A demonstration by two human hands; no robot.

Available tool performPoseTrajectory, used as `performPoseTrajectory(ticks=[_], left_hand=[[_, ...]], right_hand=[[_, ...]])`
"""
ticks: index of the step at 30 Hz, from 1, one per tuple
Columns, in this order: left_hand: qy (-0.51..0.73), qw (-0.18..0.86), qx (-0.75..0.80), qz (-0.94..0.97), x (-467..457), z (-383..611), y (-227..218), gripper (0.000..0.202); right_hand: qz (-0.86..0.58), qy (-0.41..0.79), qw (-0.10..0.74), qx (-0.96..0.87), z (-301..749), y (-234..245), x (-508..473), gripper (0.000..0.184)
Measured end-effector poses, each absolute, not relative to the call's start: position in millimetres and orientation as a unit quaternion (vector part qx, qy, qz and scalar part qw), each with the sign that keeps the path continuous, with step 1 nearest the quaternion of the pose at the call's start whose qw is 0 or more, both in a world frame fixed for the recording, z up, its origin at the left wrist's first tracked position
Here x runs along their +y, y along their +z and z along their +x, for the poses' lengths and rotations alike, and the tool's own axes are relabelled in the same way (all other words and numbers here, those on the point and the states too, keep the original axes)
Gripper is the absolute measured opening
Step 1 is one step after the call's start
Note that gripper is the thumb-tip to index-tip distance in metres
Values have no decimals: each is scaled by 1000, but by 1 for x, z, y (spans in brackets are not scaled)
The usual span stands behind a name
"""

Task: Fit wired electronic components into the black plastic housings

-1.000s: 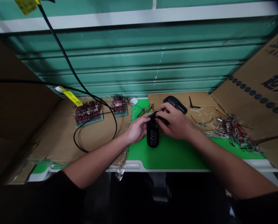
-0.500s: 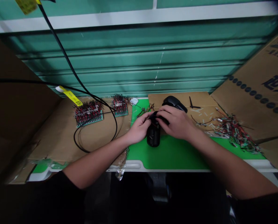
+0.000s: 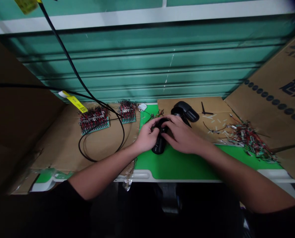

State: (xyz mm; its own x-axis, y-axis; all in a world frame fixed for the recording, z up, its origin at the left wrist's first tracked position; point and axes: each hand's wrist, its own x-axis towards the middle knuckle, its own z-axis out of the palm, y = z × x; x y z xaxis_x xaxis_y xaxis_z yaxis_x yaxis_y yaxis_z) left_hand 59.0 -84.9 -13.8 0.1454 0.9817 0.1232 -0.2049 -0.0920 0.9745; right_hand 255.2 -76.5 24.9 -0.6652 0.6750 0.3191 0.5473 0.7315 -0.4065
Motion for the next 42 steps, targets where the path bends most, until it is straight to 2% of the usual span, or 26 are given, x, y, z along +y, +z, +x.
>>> performPoseTrajectory(ticks=[5, 8, 14, 19, 22, 26, 28, 31, 33, 36, 39, 42], left_hand=[[499, 602, 392, 485, -84, 56, -12, 59], [463, 632, 402, 475, -85, 54, -9, 71], [440, 660, 388, 468, -87, 54, -3, 87], [417, 667, 400, 471, -85, 51, 8, 88], [401, 603, 434, 537, -93, 50, 30, 82], [386, 375, 511, 670, -122, 55, 67, 78], [354, 315, 548, 689, -139, 58, 78, 73], [300, 269, 593, 697, -166, 58, 81, 52], [258, 243, 620, 701, -187, 53, 77, 45], [196, 219, 657, 694, -228, 39, 70, 51], [257, 239, 667, 658, -283, 12, 70, 62], [303, 226, 737, 561, -340, -26, 84, 61]], right_hand=[[-307, 155, 282, -896, 260, 36, -72, 15], [-350, 197, 323, -857, 261, 42, -69, 8], [-373, 308, 345, -804, 260, 35, -64, 20], [-396, 356, 338, -776, 258, 27, -59, 17], [-424, 375, 353, -745, 256, 23, -57, 17], [-453, 442, 383, -673, 252, 24, -64, 28], [-445, 505, 361, -646, 247, 27, -73, 35], [-412, 559, 312, -648, 239, 31, -92, 38], [-384, 571, 278, -671, 234, 33, -105, 35], [-310, 605, 229, -697, 230, 38, -123, 36], [-221, 643, 201, -706, 233, 43, -134, 56], [-208, 639, 183, -717, 238, 43, -131, 56]])
